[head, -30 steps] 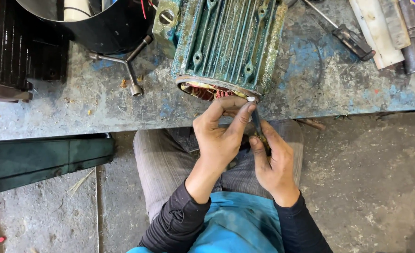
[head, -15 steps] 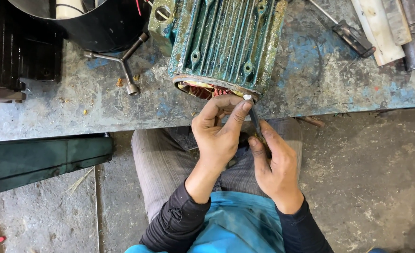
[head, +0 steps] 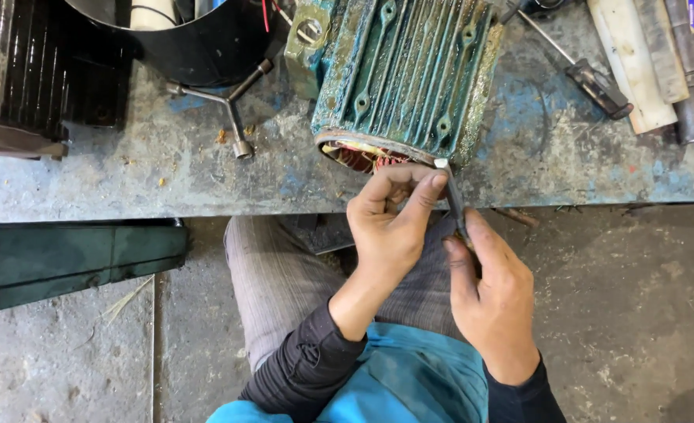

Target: Disassembling an electric motor by prying the housing and manipulating internal components with a screwdriver.

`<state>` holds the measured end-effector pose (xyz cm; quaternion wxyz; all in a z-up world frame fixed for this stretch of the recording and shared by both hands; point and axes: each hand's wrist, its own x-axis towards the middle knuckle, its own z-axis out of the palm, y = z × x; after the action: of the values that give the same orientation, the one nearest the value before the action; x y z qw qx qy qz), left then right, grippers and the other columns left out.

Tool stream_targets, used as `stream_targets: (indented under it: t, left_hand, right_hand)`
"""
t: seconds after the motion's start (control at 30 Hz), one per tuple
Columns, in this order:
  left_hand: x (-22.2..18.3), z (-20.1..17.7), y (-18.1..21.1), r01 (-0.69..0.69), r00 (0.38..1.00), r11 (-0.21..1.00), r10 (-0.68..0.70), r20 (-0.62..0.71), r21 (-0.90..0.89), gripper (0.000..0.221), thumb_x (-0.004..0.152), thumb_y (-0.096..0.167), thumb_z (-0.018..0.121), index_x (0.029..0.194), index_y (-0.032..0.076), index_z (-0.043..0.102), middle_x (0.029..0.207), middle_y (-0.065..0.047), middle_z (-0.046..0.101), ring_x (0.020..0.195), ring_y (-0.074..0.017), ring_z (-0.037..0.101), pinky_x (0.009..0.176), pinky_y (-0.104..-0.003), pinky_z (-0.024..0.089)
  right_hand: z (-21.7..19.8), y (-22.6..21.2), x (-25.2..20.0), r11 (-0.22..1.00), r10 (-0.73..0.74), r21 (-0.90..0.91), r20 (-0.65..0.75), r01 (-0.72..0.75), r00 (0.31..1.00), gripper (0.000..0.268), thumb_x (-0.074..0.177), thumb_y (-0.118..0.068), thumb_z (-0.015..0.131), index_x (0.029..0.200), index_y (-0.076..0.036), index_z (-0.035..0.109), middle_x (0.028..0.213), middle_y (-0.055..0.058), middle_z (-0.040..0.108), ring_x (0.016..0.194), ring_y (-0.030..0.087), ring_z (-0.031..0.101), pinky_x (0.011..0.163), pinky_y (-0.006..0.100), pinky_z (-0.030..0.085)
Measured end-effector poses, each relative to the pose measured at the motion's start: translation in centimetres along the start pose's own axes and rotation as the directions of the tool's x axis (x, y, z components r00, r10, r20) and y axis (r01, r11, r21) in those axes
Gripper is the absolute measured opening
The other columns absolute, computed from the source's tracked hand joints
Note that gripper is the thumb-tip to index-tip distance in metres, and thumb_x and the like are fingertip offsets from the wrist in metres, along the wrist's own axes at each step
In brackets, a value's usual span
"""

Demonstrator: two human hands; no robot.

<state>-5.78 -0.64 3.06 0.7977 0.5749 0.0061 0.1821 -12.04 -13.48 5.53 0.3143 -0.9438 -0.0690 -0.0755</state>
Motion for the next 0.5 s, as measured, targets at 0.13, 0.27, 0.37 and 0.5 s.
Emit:
stream_targets:
  t: [0.13,0.27,0.37,0.5]
  left_hand:
    - [0.5,-0.6,0.4,0.004,0.999,0.996,-0.007,-0.036,-0.085,0.006,0.103,0.013,0.074,0.103,0.008,0.07,0.095,-0.004,0.074,0.083,-0.0087,0.069,0.076,-0.023,0.059]
    - [0.6,-1.9,1.1,0.02,0.999,0.998,-0.023,0.047,0.064,0.011,0.105,0.017,0.071,0.107,0.008,0.068,0.094,-0.005,0.072,0.081,-0.013,0.07,0.073,-0.028,0.06]
    - [0.6,-1.6,1.6,0.017,0.998,0.961,-0.034,0.055,0.276,0.017,0.095,0.023,0.079,0.102,0.009,0.072,0.091,-0.003,0.079,0.083,-0.0107,0.077,0.075,-0.025,0.064]
    - [1.2,-1.5,2.5,-0.015,0.995,0.924,-0.025,0.098,0.383,0.02,0.097,0.031,0.075,0.095,0.012,0.071,0.078,0.001,0.072,0.07,-0.0069,0.066,0.066,-0.026,0.054]
  right_hand:
    - [-0.4,-1.0,0.9,0.999,-0.05,0.009,0.019,0.049,0.999,0.04,0.107,-0.016,0.059,0.142,0.005,0.06,0.128,0.023,0.072,0.11,0.039,0.073,0.087,0.047,0.059]
    - [0.0,-0.8,0.5,1.0,0.004,0.019,0.087,-0.005,0.996,0.044,0.106,-0.018,0.059,0.145,0.003,0.058,0.135,0.024,0.07,0.117,0.04,0.072,0.091,0.05,0.059]
    - [0.5,-0.7,0.4,0.999,-0.015,0.04,0.075,0.012,0.997,0.045,0.108,-0.015,0.057,0.148,0.005,0.054,0.138,0.027,0.068,0.119,0.042,0.071,0.091,0.049,0.059]
    - [0.2,-1.4,0.9,0.998,-0.029,0.053,0.085,0.025,0.996,0.045,0.108,-0.011,0.056,0.15,0.004,0.051,0.141,0.025,0.066,0.124,0.04,0.069,0.098,0.048,0.06]
